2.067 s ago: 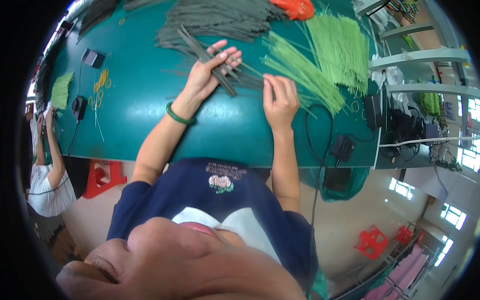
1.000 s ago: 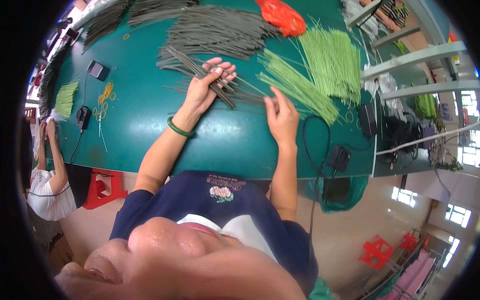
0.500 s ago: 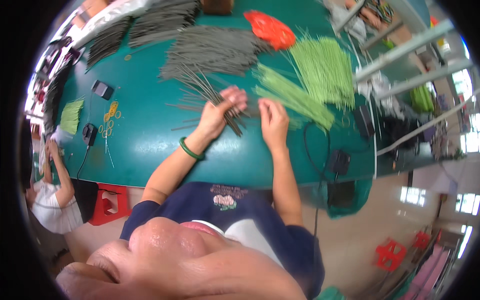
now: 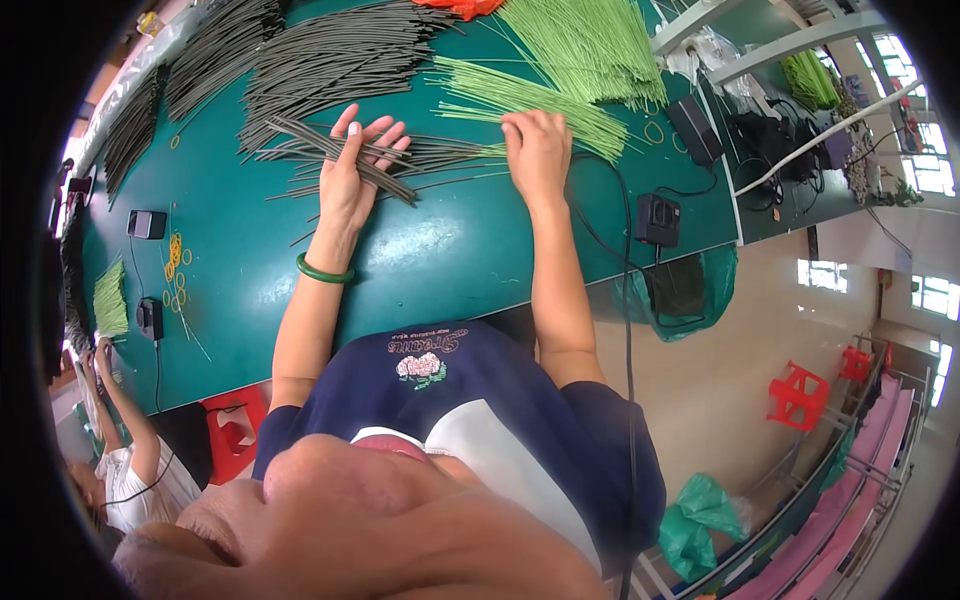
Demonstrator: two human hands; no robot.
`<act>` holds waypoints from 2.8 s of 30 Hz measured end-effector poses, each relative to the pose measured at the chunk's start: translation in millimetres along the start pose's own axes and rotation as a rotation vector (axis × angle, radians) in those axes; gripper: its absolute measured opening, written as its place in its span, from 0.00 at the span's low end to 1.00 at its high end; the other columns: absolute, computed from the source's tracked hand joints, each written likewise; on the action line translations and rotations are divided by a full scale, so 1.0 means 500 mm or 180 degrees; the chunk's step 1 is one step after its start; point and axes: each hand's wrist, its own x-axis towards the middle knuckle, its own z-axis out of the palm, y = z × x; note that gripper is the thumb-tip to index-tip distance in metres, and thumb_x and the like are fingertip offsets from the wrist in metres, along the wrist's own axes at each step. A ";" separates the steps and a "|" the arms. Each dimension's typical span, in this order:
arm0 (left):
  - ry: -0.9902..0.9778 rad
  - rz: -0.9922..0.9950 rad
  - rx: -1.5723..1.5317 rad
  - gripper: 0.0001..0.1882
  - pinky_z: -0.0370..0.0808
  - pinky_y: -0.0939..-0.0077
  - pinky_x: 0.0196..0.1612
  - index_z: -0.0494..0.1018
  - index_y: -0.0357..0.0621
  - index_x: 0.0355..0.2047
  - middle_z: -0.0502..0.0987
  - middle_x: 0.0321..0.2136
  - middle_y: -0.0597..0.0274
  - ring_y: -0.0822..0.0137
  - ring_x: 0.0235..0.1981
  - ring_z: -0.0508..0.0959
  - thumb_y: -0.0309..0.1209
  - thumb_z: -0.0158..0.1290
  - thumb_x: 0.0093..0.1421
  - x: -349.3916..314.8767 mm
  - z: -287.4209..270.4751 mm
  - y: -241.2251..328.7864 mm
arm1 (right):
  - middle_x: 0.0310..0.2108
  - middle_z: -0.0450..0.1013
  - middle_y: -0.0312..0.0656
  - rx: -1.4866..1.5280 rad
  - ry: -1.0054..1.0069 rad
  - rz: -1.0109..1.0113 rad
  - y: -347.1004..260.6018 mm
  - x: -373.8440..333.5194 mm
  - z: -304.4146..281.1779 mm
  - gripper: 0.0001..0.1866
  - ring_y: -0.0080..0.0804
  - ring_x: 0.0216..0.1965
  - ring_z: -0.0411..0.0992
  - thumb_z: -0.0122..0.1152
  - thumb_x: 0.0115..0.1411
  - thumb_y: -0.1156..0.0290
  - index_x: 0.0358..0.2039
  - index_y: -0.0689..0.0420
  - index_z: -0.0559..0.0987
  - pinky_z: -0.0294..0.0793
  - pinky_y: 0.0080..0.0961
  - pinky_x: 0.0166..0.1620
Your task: The person gathers bundles of green stems and dark wires on a table, then pairs and arranges the green stems with the dark wires by hand.
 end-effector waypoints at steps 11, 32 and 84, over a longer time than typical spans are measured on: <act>-0.0501 -0.0550 -0.0040 0.32 0.74 0.39 0.64 0.50 0.40 0.72 0.64 0.64 0.30 0.39 0.64 0.70 0.17 0.44 0.70 0.007 -0.006 0.021 | 0.39 0.77 0.34 -0.0165 0.0140 -0.0048 0.007 0.015 0.016 0.04 0.41 0.46 0.71 0.66 0.61 0.70 0.37 0.49 0.85 0.68 0.38 0.50; -0.0475 0.0308 -0.0644 0.27 0.69 0.42 0.69 0.54 0.38 0.68 0.63 0.65 0.29 0.37 0.67 0.66 0.17 0.45 0.71 0.039 -0.040 0.050 | 0.36 0.76 0.40 0.0678 0.0178 -0.0801 -0.110 -0.007 0.001 0.08 0.42 0.40 0.71 0.62 0.63 0.79 0.41 0.54 0.83 0.74 0.37 0.44; -0.0489 -0.0056 -0.0146 0.27 0.74 0.40 0.65 0.54 0.46 0.71 0.72 0.58 0.40 0.44 0.62 0.73 0.27 0.46 0.75 0.020 -0.017 0.037 | 0.38 0.78 0.36 -0.0058 0.0031 -0.0028 -0.016 0.005 0.007 0.06 0.40 0.46 0.71 0.68 0.61 0.69 0.38 0.49 0.87 0.68 0.37 0.52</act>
